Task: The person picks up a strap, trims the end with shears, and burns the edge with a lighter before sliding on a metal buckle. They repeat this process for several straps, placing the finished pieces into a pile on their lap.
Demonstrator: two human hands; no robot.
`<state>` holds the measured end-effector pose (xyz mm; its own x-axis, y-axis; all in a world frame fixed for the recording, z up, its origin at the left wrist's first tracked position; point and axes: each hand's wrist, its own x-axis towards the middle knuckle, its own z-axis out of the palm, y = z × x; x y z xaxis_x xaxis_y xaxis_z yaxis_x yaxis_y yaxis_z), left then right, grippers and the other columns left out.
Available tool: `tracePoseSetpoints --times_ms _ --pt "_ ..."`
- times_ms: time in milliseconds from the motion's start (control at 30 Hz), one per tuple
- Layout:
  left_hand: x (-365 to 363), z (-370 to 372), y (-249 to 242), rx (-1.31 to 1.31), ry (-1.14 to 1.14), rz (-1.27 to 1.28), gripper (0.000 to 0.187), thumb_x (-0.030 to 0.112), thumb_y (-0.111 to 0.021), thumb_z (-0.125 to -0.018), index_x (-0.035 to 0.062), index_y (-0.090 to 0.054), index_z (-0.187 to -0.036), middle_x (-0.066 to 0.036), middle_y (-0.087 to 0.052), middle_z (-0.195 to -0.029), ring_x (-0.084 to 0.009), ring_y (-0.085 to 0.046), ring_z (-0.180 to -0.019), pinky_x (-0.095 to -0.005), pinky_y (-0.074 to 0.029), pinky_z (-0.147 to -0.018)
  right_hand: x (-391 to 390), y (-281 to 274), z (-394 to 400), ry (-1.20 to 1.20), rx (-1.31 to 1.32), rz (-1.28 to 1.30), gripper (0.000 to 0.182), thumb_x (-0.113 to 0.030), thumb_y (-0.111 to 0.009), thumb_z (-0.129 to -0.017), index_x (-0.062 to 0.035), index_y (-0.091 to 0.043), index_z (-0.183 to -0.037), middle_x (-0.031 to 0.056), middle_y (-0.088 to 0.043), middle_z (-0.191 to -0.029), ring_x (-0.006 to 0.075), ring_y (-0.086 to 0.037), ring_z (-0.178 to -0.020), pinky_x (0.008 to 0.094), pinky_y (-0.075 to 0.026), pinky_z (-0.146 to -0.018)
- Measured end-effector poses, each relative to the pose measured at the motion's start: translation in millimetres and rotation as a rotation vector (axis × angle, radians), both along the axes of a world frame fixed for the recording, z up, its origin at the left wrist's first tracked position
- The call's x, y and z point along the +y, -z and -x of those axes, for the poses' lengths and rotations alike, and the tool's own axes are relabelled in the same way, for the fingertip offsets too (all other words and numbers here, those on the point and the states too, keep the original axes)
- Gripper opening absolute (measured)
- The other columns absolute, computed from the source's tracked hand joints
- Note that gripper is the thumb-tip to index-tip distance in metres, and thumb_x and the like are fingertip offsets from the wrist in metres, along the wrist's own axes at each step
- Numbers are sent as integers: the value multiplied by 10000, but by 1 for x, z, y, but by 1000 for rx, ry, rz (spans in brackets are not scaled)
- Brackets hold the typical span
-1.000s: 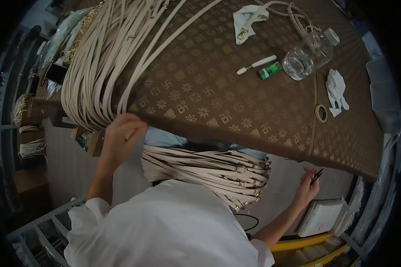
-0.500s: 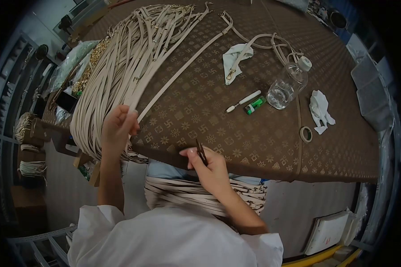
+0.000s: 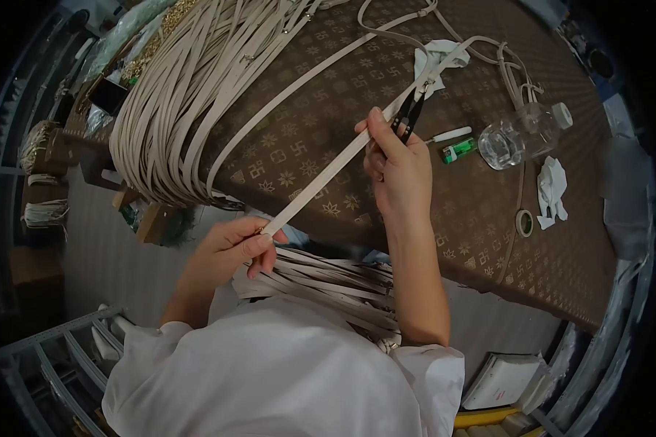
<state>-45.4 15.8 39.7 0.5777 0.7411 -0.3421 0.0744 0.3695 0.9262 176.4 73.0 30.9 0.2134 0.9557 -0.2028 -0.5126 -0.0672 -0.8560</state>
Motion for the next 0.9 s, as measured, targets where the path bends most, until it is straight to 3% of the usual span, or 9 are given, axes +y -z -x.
tracePoseSetpoints --times_ms 167,200,300,433,533,667,767,833,900 --pt "-8 1 -2 -147 -28 173 198 158 -407 -904 4 -517 -961 -34 -548 -636 -46 -427 -489 -174 -349 -459 -36 -5 28 -202 -50 108 188 -174 -636 -778 7 -595 -744 -44 -471 -566 11 -341 -459 175 -229 -407" --pt "-7 -1 -2 -172 -26 179 200 164 -400 -906 10 -513 -964 -39 -554 -642 -46 -431 -485 -172 -351 -457 -48 -2 37 -254 -124 141 158 -135 -668 -747 8 -603 -757 -21 -529 -605 22 -421 -518 174 -306 -453" --pt "-8 -3 -5 -175 -12 202 199 172 -392 -909 19 -507 -965 -47 -563 -648 -45 -435 -479 -169 -355 -456 -71 -2 53 -371 -252 16 134 -106 -666 -746 0 -594 -708 -3 -574 -653 38 -497 -601 182 -383 -532" --pt "-13 -5 -3 -178 -7 221 197 173 -394 -907 20 -506 -962 -49 -568 -651 -45 -432 -475 -167 -356 -451 -68 -2 43 -315 -311 -26 146 -111 -660 -752 -8 -587 -678 -13 -555 -643 31 -458 -558 182 -347 -497" --pt "-15 0 -5 -183 18 230 200 174 -390 -908 17 -504 -955 -55 -579 -679 -50 -457 -507 -170 -380 -478 -57 -10 35 -185 -122 53 174 -120 -639 -770 -29 -565 -640 -41 -490 -597 10 -334 -481 181 -214 -424" --pt "-17 1 -1 -137 46 151 242 190 -389 -911 -4 -508 -992 -74 -588 -710 -78 -499 -562 -189 -414 -525 -58 -7 37 -213 -84 29 179 -129 -640 -771 -30 -564 -643 -37 -499 -616 9 -337 -478 175 -208 -415" --pt "-6 -5 1 -351 50 119 287 199 -394 -910 -28 -513 -1038 -95 -592 -728 -111 -531 -613 -212 -437 -569 -60 -1 41 -247 -52 -7 171 -138 -637 -774 -15 -571 -674 -14 -514 -668 16 -343 -478 175 -220 -417" --pt "4 -7 1 -444 136 493 326 174 -374 -892 -93 -538 -982 -124 -597 -708 -140 -549 -598 -236 -450 -589 -61 2 42 -311 -17 -96 164 -137 -626 -783 2 -575 -713 15 -527 -720 22 -346 -488 174 -231 -421" --pt "8 -8 9 -503 178 491 300 156 -398 -882 -90 -549 -965 -120 -596 -711 -140 -553 -605 -234 -451 -589 -65 5 36 -344 52 -91 159 -133 -622 -785 8 -575 -728 31 -540 -745 40 -393 -520 180 -287 -456"
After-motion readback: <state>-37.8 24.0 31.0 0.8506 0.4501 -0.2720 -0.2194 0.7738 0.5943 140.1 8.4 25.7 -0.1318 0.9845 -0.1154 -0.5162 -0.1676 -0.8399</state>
